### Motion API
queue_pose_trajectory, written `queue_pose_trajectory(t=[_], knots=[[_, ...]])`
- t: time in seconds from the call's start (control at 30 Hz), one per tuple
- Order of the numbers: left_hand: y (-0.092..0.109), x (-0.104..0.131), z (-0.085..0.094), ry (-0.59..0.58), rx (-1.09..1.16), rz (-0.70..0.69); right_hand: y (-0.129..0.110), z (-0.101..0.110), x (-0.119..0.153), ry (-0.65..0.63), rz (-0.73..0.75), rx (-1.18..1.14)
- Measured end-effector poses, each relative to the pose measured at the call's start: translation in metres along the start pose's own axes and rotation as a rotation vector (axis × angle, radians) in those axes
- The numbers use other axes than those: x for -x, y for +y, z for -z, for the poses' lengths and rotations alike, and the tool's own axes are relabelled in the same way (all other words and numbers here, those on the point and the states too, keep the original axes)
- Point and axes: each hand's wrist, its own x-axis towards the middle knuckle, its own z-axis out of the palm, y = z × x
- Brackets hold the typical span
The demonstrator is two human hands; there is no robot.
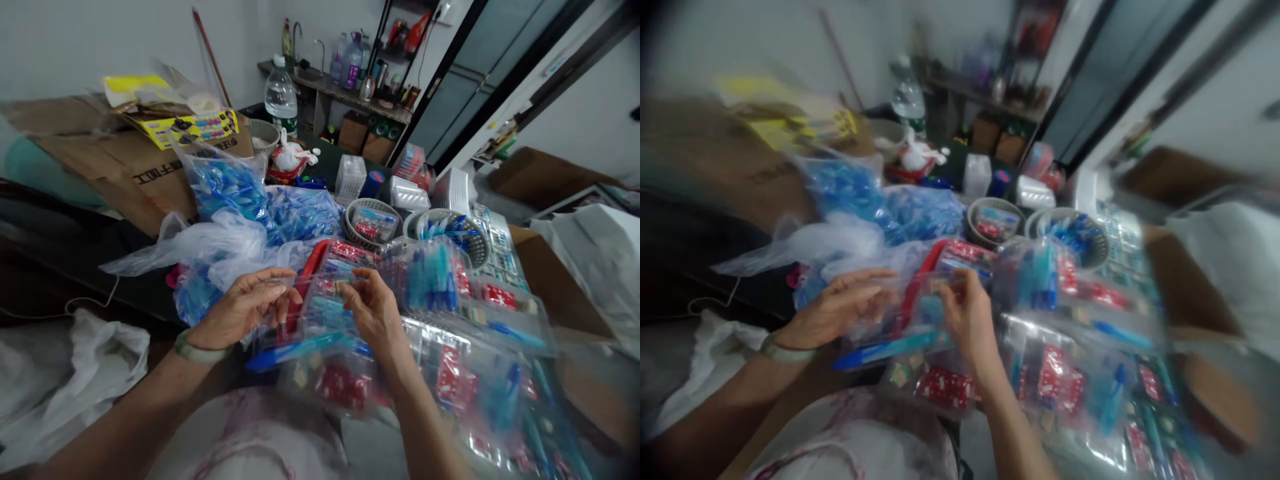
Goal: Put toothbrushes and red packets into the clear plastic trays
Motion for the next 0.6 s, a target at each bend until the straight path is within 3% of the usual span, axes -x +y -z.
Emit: queue_pose_trajectory(t=[0.1,0.2,0.27,0.33,0.47,0.6], knots=[[0.027,-0.017,0.035,-0.015,-0.006,-0.027,-0.015,-0.006,-0.021,0.016,-0.02,-0.112],[0.06,-0.03,0.072,0.045,-0.012,-0.123,-0.033,0.004,-0.031,0.243,0.033,-0.134],[0.081,-0.037,0.093,0.119,-0.028,-0.178,-0.04,0.012,-0.025,0.404,0.065,-0.096],[0.096,-0.044,0.109,0.186,-0.044,-0.191,-0.04,0.014,-0.01,0.474,0.036,-0.068],[0.103,-0.058,0.119,0.2,-0.038,-0.119,-0.021,0.003,0.026,0.45,-0.151,-0.088],[0.087,-0.078,0.107,0.101,-0.005,-0.045,0.001,-0.003,0.049,0.515,-0.251,-0.12]])
